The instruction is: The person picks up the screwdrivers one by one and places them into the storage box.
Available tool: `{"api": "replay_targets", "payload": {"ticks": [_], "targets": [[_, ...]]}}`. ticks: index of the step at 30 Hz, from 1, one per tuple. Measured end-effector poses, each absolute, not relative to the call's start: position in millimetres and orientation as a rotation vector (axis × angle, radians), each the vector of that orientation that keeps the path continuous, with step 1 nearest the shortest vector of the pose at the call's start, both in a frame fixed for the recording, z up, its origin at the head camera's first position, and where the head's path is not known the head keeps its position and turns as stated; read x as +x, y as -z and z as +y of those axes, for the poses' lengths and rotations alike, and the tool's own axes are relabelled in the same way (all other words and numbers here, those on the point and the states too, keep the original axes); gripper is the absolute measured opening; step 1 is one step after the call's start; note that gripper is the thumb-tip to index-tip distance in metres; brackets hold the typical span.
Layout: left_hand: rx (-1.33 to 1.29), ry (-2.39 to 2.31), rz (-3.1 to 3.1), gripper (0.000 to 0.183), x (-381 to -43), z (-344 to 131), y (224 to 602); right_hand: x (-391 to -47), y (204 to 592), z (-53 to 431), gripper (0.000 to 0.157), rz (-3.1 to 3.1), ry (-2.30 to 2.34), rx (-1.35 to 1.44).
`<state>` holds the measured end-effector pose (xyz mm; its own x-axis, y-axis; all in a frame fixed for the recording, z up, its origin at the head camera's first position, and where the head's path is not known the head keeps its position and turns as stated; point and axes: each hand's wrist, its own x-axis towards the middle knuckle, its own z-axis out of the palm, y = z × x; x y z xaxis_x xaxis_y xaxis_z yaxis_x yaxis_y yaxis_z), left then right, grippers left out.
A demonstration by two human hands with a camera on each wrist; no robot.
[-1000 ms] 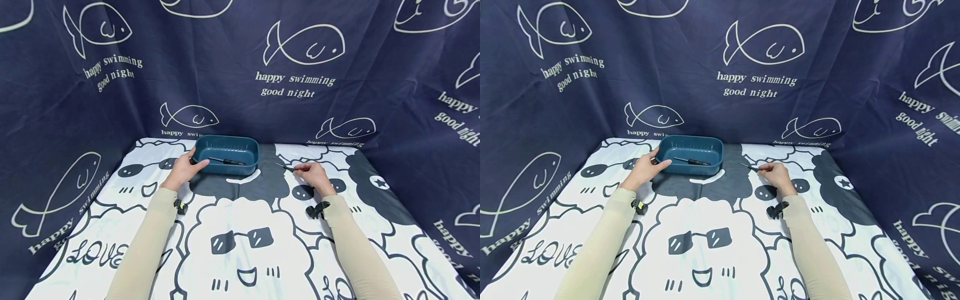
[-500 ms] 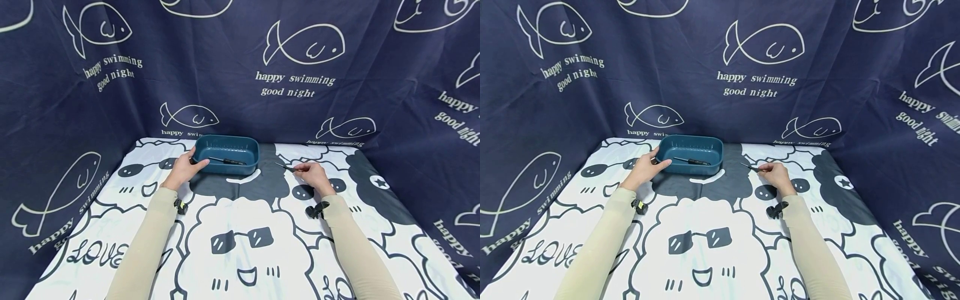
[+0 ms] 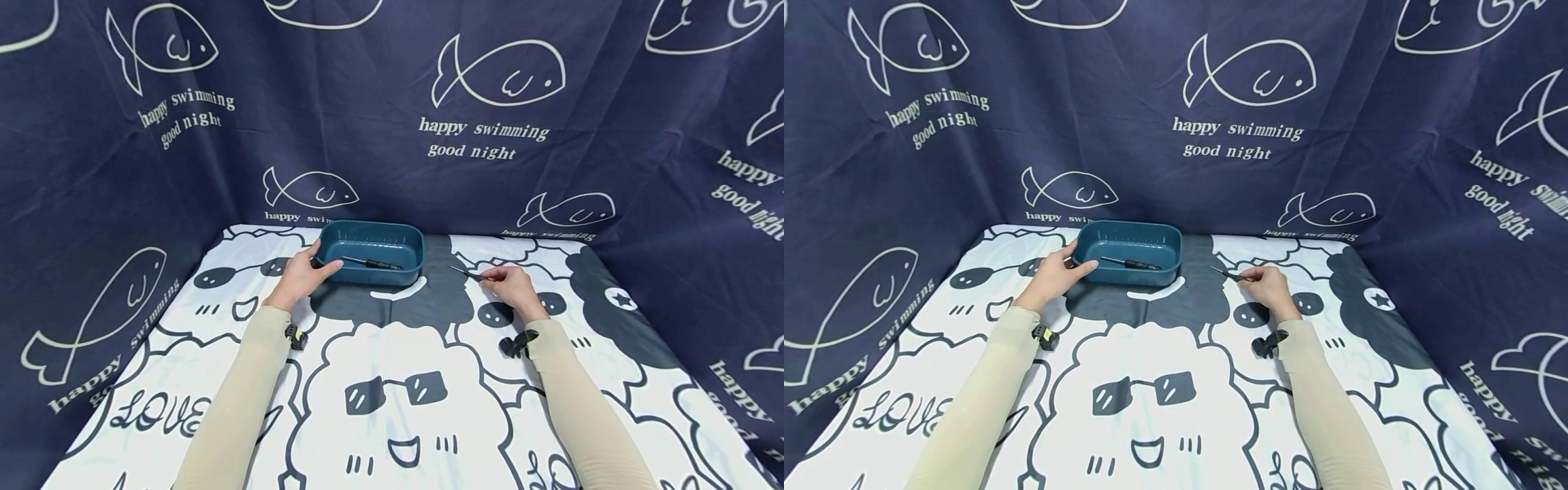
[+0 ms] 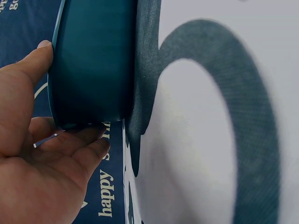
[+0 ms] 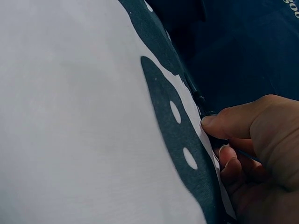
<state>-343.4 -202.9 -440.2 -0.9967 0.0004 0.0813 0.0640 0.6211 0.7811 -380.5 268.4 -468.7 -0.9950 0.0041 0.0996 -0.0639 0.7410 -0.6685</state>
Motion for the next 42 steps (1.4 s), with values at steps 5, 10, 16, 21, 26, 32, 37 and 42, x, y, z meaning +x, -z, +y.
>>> {"api": "replay_targets", "payload": {"ticks": [5, 10, 16, 21, 26, 32, 37, 42], "targets": [[-0.049, 1.337, -2.760, 0.094, -343.1, -202.3, 439.9, -380.8, 468.6, 268.6, 0.024, -2.847, -1.103, 0.035], [-0.054, 1.336, -2.762, 0.096, -343.1, -202.4, 439.7, -380.4, 467.8, 268.6, 0.024, -2.850, -1.105, 0.035], [-0.063, 1.333, -2.760, 0.096, -343.3, -202.5, 439.5, -379.8, 467.2, 268.4, 0.025, -2.855, -1.109, 0.022], [-0.065, 1.326, -2.763, 0.100, -343.9, -202.9, 439.7, -380.2, 467.7, 268.8, 0.024, -2.857, -1.098, 0.013], [-0.068, 1.333, -2.758, 0.100, -344.1, -202.7, 441.1, -379.6, 467.5, 268.3, 0.024, -2.860, -1.092, 0.004], [-0.062, 1.322, -2.762, 0.098, -344.7, -203.2, 441.5, -379.3, 467.0, 268.3, 0.025, -2.860, -1.115, -0.005], [-0.067, 1.329, -2.760, 0.100, -344.9, -203.4, 440.9, -379.8, 467.4, 268.3, 0.026, -2.859, -1.141, -0.016], [-0.070, 1.327, -2.755, 0.097, -344.7, -203.6, 441.0, -380.2, 467.1, 268.9, 0.029, -2.860, -1.215, -0.022]]}}
